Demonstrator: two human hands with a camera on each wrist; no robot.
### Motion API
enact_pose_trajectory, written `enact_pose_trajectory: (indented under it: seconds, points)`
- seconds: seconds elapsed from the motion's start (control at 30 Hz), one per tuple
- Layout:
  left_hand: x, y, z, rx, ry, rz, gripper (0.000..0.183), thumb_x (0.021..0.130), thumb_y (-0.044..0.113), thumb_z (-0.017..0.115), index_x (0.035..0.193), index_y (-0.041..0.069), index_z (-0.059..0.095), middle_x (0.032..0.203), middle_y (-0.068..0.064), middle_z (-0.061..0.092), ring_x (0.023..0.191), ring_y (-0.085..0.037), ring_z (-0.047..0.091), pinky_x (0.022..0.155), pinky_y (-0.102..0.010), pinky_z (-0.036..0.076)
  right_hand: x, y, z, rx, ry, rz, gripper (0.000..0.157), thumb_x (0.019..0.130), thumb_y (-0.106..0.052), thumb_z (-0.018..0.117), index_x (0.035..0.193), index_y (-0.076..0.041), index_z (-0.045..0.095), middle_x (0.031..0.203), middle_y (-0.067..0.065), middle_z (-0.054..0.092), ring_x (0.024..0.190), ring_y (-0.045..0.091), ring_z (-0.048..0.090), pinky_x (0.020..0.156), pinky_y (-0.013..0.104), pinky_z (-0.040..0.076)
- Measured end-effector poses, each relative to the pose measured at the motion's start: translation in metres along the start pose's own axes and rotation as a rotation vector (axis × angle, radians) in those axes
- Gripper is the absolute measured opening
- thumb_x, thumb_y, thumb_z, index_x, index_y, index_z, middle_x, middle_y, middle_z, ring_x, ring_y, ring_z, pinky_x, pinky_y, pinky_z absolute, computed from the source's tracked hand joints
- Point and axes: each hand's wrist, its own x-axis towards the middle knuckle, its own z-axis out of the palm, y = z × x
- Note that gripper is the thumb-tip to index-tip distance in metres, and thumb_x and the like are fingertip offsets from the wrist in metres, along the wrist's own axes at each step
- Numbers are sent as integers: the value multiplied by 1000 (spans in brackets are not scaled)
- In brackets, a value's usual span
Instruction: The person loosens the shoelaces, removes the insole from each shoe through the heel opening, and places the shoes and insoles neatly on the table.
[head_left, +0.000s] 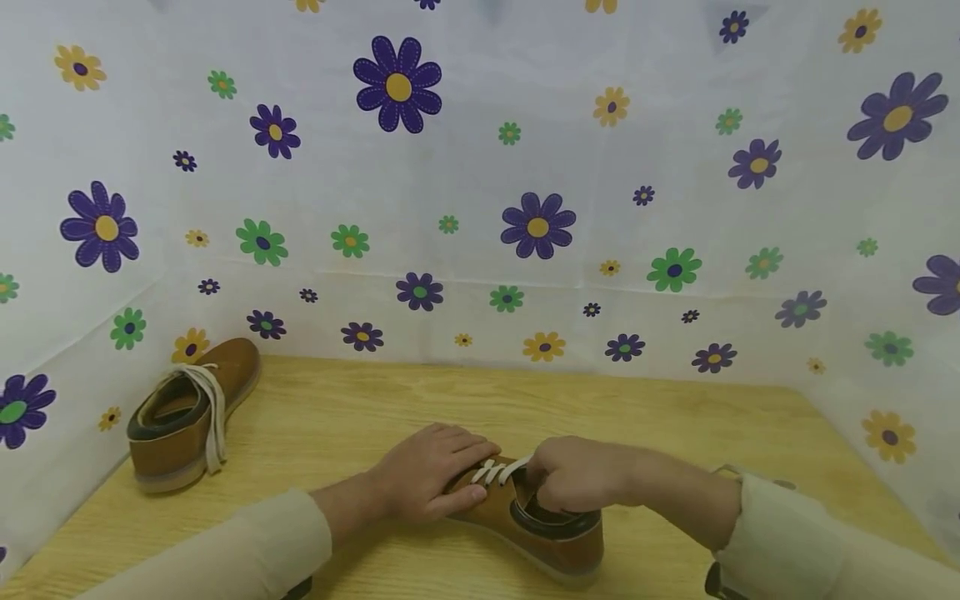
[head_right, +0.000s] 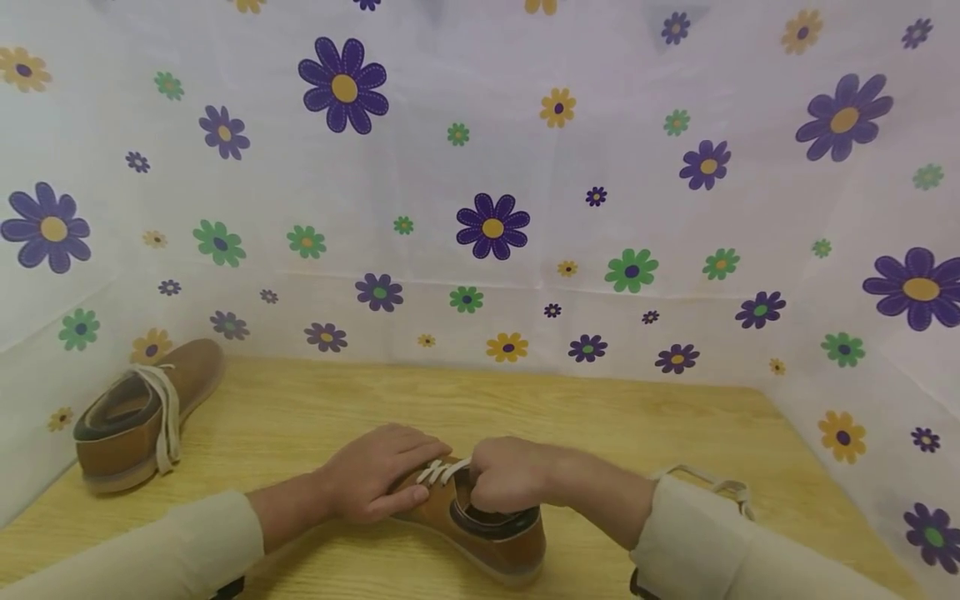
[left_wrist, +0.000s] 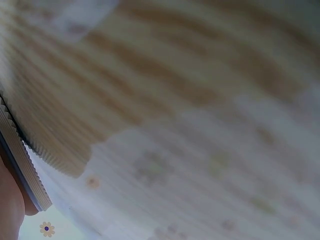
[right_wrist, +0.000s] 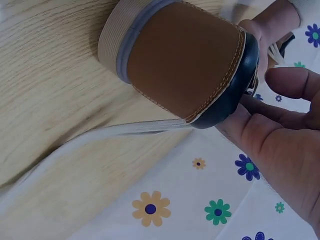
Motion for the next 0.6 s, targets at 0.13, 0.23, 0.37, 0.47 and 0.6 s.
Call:
enact_pose_trajectory:
  seconds: [0.13,0.23,0.37,0.47,0.6]
  points:
    - [0,0,1,-10,-8,-4,51,104,46,44,142,14,56,134,2,64,122,-16,60,103,-40,48,1,0,0,-153,9,-28,20,72,8,53,64,-9,60,54,-8,40,48,7,33,46,21,26]
    - [-1,1,0,-2,-11,-6,51,104,46,44,142,14,55,134,1,63,122,-16,60,103,-40,48,4,-1,1,-298,29,-59,37,70,8,58,50,-18,40,47,-12,29,44,4,22,42,19,19]
    - [0,2,1,8,-16,1,51,104,47,43,142,14,56,134,1,64,122,-16,60,103,-40,48,9,-2,7,-455,75,-34,43,71,6,66,50,-18,38,45,-12,31,42,4,23,40,19,19]
    - [1,4,1,-2,-32,-8,52,104,48,42,142,14,55,134,1,63,122,-17,60,104,-41,47,12,-3,12,-553,125,17,35,73,5,72,57,-14,47,50,-8,41,45,6,33,41,20,26]
    - [-2,4,-1,-9,-45,-34,53,104,47,42,142,13,55,135,0,63,123,-18,59,106,-42,46,11,-4,21,-617,183,27,28,75,6,73,64,-11,54,55,-5,48,49,8,39,44,21,32]
